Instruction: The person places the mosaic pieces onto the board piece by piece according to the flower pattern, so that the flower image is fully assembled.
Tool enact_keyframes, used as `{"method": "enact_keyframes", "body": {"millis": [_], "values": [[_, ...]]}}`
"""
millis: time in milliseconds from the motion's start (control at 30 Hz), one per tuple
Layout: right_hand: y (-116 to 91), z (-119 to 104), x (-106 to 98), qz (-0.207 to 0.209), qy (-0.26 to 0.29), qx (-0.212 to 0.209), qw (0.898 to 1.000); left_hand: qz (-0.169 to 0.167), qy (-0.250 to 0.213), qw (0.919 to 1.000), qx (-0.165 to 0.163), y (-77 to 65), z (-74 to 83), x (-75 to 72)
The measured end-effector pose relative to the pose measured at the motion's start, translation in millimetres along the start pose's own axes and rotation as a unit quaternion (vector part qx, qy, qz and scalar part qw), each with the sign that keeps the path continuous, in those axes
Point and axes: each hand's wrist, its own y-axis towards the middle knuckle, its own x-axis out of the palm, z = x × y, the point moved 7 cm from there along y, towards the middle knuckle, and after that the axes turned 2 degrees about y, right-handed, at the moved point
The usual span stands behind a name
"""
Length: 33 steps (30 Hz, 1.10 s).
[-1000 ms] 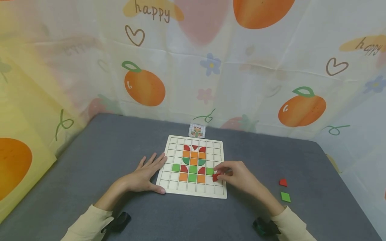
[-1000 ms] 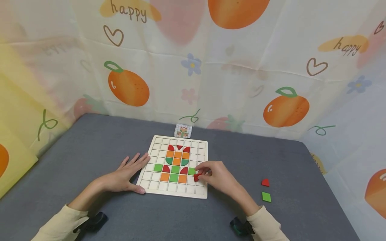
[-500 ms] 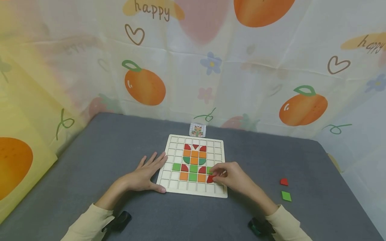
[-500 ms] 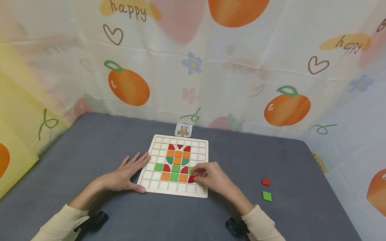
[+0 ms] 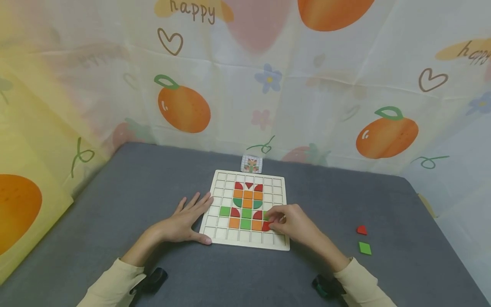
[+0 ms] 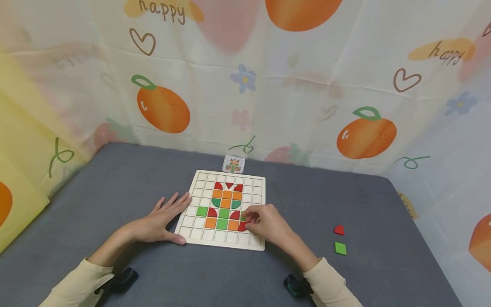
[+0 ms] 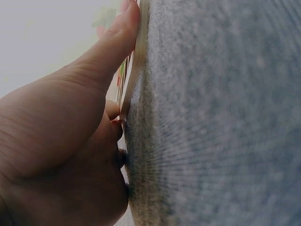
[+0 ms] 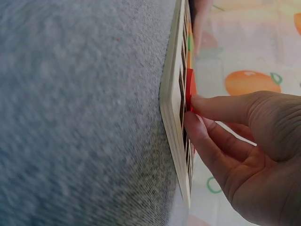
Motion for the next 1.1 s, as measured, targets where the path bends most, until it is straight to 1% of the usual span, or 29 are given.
{"method": "enact_keyframes", "body": {"millis": [167, 433, 600, 700, 967, 1100], "values": [[0.3, -0.5, -1.9, 0.001, -0.016, -0.004, 1.000, 0.000, 0.002, 1.0000, 0.001, 0.3, 1.0, -0.1], [3.1, -7.4, 1.3, -0.009, -0.004, 0.000, 1.000, 0.001, 0.002, 1.0000, -0.003, 0.2, 0.9, 0.3], [4.5, -4.5, 0.5, -0.004, -0.018, 0.008, 1.000, 0.004, 0.003, 1.0000, 0.000, 0.7, 0.4, 0.7], [5.0, -3.6, 0.9, -0.008, -0.017, 0.009, 1.000, 0.006, 0.004, 1.0000, 0.000, 1.0, -0.2, 0.7], [4.4, -3.9, 2.9, -0.007, -0.011, 0.007, 1.000, 0.006, 0.003, 1.0000, 0.004, 0.0, -0.2, 0.0], [4.0, -4.0, 1.1, -0.004, -0.014, -0.002, 1.000, 0.006, 0.003, 1.0000, 0.003, -0.2, 0.2, 0.2]]}}
